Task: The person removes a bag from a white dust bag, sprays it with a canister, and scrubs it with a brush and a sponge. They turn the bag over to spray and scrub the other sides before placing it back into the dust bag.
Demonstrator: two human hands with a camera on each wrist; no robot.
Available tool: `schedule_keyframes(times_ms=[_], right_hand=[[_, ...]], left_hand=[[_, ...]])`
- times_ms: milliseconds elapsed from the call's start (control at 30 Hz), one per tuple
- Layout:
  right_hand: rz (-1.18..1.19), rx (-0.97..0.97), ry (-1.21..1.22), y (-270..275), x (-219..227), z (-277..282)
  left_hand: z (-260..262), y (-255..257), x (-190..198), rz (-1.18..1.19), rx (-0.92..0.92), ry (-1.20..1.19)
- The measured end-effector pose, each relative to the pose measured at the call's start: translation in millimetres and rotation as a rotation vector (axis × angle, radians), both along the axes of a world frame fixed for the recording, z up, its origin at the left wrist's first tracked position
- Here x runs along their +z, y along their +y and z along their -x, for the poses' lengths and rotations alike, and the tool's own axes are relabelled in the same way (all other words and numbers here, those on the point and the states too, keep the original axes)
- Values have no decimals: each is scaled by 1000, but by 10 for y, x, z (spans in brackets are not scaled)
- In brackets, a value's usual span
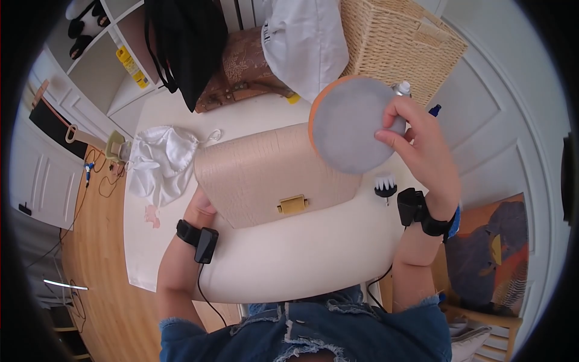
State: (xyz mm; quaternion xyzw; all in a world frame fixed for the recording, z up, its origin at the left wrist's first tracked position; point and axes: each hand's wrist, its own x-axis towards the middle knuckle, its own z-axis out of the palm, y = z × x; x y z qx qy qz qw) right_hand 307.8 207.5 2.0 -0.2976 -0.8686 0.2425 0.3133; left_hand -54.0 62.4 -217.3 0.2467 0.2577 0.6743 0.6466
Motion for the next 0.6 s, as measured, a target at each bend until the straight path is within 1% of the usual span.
schedule_keyframes(times_ms=[67,167,233,267,333,367,400,433,467,533,567,600], right_hand=[[-29,17,-42,46,-15,-29],[-25,-13,-62,186,-87,-171],[-99,-206,94,219,-81,-188],[-100,-201,92,189,-53,-144],[99,-178,251,80,14,-29],[99,-177,251,66,6,-16],[48,-128,57,57,-8,-8],[-4,-78,-136,57,-27,-3],[-3,-78,-136,82,-74,3],[27,141,-380,149,-177,8],[27,141,-380,146,-170,-5],[8,96,-296,136,-158,-18]], left_hand=[[-13,-1,28,5,8,9],[-16,26,42,21,18,17],[-25,38,67,33,25,13],[-38,39,107,41,21,-1],[-82,42,183,49,17,-15],[-114,49,221,67,44,36],[-132,52,240,86,70,86],[-133,52,242,87,71,87],[-133,51,243,91,77,115],[-142,49,254,97,83,144],[-151,50,272,106,90,142],[-157,51,284,114,97,141]])
